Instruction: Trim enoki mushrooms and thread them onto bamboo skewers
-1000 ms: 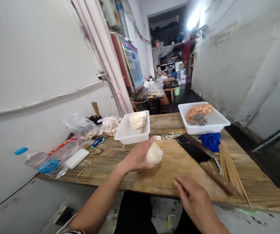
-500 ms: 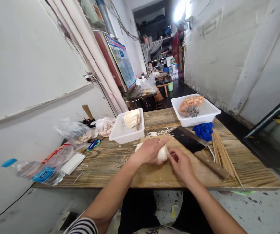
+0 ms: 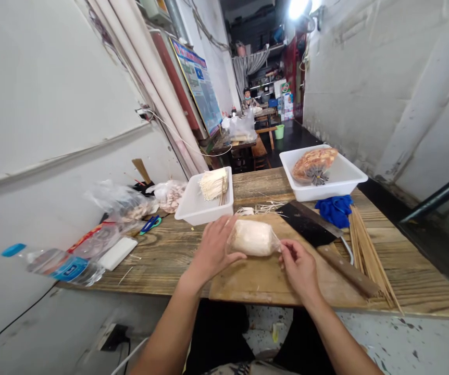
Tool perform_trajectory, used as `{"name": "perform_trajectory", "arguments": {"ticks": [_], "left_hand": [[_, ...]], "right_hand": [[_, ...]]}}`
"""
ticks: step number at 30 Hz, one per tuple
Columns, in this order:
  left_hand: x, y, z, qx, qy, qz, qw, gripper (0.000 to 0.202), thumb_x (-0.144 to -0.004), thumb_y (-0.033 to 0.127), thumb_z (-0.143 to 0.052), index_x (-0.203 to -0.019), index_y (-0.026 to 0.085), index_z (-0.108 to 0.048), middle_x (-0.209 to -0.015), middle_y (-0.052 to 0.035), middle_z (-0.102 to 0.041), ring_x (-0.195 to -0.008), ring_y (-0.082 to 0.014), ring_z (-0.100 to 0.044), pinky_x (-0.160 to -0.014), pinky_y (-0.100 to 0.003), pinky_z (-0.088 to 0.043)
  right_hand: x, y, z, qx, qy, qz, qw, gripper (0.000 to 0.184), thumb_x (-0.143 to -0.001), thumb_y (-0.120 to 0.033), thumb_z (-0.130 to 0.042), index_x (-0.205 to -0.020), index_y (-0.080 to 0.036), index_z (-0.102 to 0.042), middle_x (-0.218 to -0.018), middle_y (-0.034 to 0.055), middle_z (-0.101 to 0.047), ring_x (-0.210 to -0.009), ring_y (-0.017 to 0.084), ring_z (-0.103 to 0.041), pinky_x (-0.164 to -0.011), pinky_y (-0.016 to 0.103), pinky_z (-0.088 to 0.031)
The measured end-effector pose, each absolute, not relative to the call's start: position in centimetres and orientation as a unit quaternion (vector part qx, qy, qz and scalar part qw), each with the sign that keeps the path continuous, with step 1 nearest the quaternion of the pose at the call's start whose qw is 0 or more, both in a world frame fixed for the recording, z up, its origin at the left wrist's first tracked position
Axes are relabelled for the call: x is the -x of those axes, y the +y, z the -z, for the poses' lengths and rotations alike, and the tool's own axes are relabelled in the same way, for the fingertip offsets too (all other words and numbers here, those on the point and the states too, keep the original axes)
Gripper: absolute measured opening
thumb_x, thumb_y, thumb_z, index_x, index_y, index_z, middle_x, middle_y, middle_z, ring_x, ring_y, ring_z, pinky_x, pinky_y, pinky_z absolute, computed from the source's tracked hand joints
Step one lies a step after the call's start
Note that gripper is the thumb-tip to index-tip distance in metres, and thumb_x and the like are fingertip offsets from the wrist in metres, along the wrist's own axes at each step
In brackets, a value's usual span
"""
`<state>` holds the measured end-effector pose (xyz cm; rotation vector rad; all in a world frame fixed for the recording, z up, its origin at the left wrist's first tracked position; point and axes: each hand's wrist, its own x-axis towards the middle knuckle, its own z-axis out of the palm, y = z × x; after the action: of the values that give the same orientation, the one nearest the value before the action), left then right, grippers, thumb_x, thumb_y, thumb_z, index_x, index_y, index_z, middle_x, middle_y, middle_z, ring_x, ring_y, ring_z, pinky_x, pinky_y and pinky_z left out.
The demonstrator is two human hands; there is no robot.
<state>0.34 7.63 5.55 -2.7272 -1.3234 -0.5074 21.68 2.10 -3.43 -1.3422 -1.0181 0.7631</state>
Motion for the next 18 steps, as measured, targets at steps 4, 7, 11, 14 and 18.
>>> {"name": "perform_trajectory", "arguments": {"ticks": [4, 7, 11, 14, 18], "left_hand": [[1.1, 7.2, -2.6, 0.872, -0.446, 0.202, 0.002, 0.075, -0.081, 0.039, -0.069, -0.142, 0.019, -0.031, -0.144, -0.0166, -0.044, -0.135, -0.0271, -0.039, -0.110, -0.049, -0.030], [1.3, 7.0, -1.2, 0.872, -0.444, 0.208, -0.012, 0.067, -0.084, 0.038, -0.065, -0.141, 0.020, -0.034, -0.145, -0.0154, -0.044, -0.135, -0.0249, -0.039, -0.111, -0.049, -0.029], [1.1, 6.8, -0.9, 0.864, -0.452, 0.222, -0.010, 0.062, -0.088, 0.040, -0.059, -0.141, 0.019, -0.035, -0.146, -0.0145, -0.042, -0.138, -0.0237, -0.035, -0.114, -0.049, -0.025], [0.0, 6.6, -1.3, 0.867, -0.441, 0.232, 0.009, 0.070, -0.087, 0.053, -0.053, -0.144, 0.018, -0.031, -0.150, -0.0148, -0.036, -0.143, -0.0248, -0.026, -0.116, -0.049, -0.019], [-2.3, 6.8, -1.9, 0.908, -0.370, 0.198, 0.016, 0.083, -0.082, 0.063, -0.054, -0.147, 0.019, -0.026, -0.154, -0.0121, -0.030, -0.145, -0.0240, -0.019, -0.119, -0.047, -0.014]], "right_hand": [[-22.0, 1.9, 2.9, 0.584, -0.418, -0.338, 0.608, 0.047, -0.077, -0.055, -0.060, -0.100, -0.014, -0.063, -0.059, -0.0013, -0.055, -0.047, 0.011, -0.048, -0.044, 0.024, -0.040], [-22.5, 1.5, 2.4, 0.594, -0.414, -0.335, 0.603, 0.047, -0.075, -0.052, -0.064, -0.102, -0.014, -0.065, -0.062, -0.0005, -0.057, -0.046, 0.009, -0.043, -0.042, 0.023, -0.034], [-22.9, 0.8, 1.8, 0.601, -0.416, -0.342, 0.591, 0.047, -0.074, -0.050, -0.065, -0.106, -0.015, -0.066, -0.056, -0.0031, -0.052, -0.045, 0.009, -0.039, -0.041, 0.023, -0.032], [-22.8, 0.4, 1.4, 0.602, -0.415, -0.345, 0.588, 0.047, -0.074, -0.050, -0.065, -0.105, -0.015, -0.066, -0.052, -0.0041, -0.049, -0.044, 0.010, -0.039, -0.041, 0.024, -0.032], [-22.9, 0.2, 0.9, 0.600, -0.420, -0.350, 0.584, 0.045, -0.072, -0.048, -0.067, -0.103, -0.015, -0.068, -0.053, -0.0033, -0.051, -0.046, 0.010, -0.040, -0.044, 0.024, -0.034]]}}
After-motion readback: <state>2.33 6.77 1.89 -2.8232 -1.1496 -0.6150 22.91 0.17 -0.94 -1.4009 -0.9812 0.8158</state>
